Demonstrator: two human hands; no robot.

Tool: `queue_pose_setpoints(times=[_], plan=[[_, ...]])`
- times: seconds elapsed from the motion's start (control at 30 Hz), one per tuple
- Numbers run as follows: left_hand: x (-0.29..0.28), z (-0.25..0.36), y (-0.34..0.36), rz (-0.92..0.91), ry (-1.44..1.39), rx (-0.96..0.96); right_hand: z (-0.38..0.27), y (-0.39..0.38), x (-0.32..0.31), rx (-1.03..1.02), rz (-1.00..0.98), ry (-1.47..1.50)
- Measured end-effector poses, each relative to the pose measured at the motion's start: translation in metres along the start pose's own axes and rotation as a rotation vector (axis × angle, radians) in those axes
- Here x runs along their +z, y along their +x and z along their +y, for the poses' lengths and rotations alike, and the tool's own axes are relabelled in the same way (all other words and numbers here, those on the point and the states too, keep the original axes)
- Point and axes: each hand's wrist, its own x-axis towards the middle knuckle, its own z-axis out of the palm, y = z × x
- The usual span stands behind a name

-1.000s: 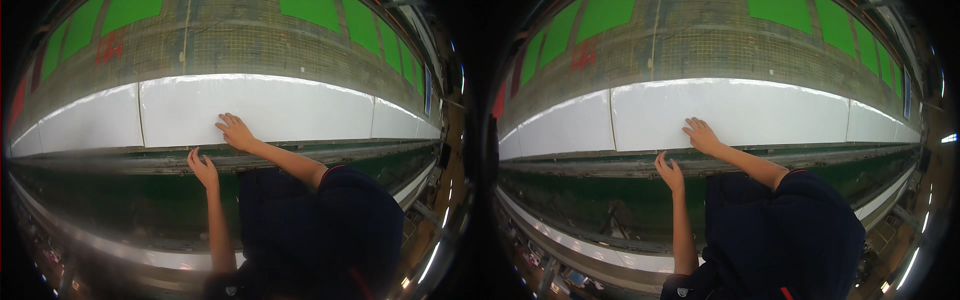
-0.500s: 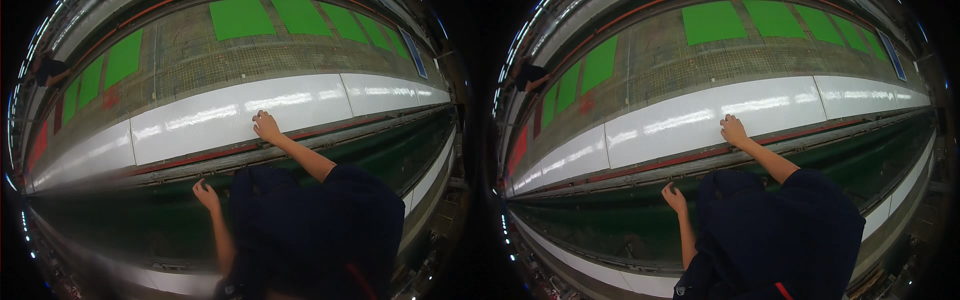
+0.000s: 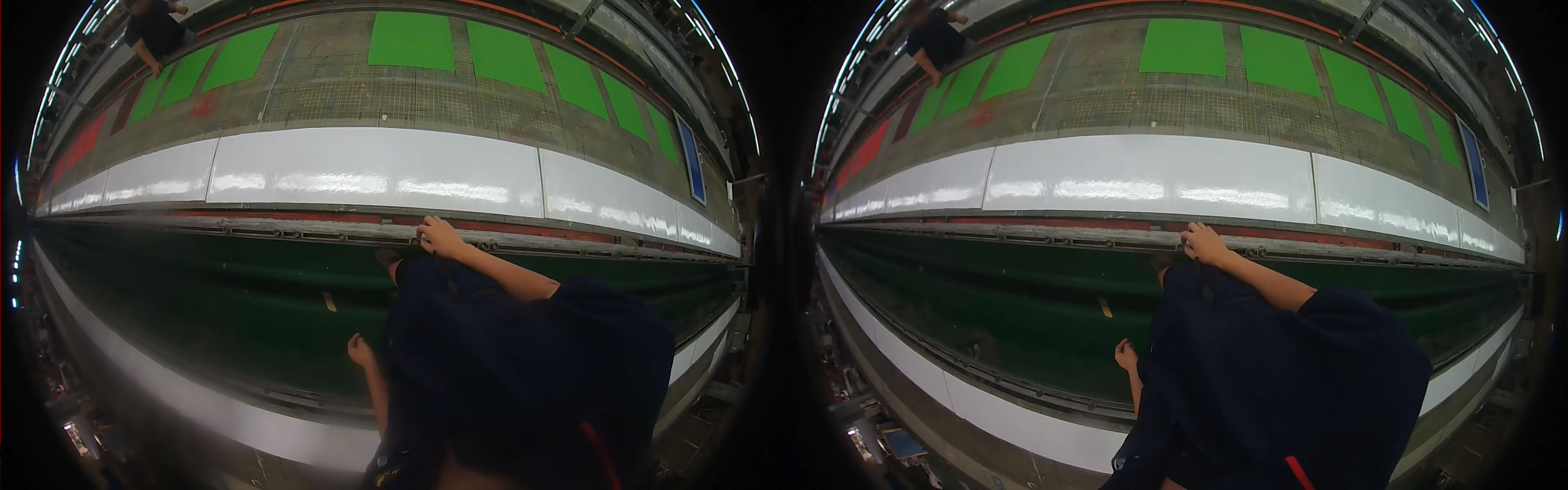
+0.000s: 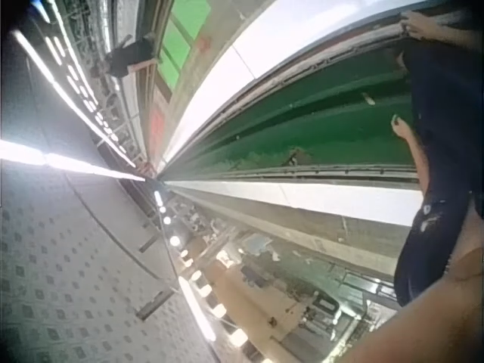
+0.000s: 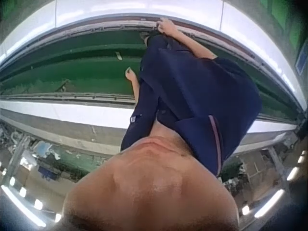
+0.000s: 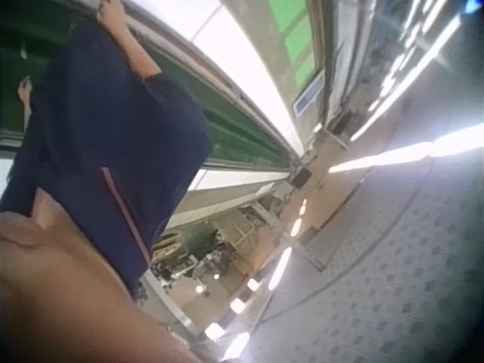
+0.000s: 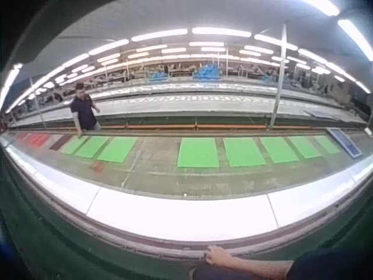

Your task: Manually aligning and adhering large white panels onto a long industrial screen-printing or fabric-printing table.

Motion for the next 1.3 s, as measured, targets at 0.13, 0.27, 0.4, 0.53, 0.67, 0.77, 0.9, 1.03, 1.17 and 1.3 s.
queue_pose_setpoints(times=[0.13,0.27,0.4,0.53,0.67,0.77,0.9,1.03,1.17,1.3], plan=[[0.021,-0.009,-0.037,-0.002,-0.016,-0.033,0.037,-0.010,-0.028,0.032,0.045,0.048],[0.075,0.039,-0.057,-0.103,-0.124,0.063,0.088,-0.028,-0.060,0.128,0.067,0.101],[0.154,0.111,-0.099,-0.257,-0.178,0.241,0.166,-0.052,-0.089,0.197,0.107,0.107],[0.254,0.175,-0.169,-0.428,-0.195,0.265,0.260,-0.070,-0.117,0.290,0.128,0.212],[0.381,0.191,-0.248,-0.568,-0.305,0.029,0.372,-0.066,-0.153,0.335,0.252,0.156],[0.461,0.179,-0.293,-0.567,-0.412,-0.248,0.429,-0.038,-0.192,0.370,0.322,0.082],[0.566,0.181,-0.351,-0.341,-0.355,-0.459,0.523,-0.035,-0.203,0.465,0.344,-0.029],[0.593,0.190,-0.367,-0.039,-0.351,-0.423,0.537,-0.019,-0.205,0.332,0.268,-0.074],[0.601,0.177,-0.358,0.015,-0.293,-0.418,0.538,-0.016,-0.210,0.314,0.260,-0.051],[0.602,0.158,-0.350,-0.003,-0.408,-0.476,0.539,-0.014,-0.214,0.296,0.256,-0.025]])
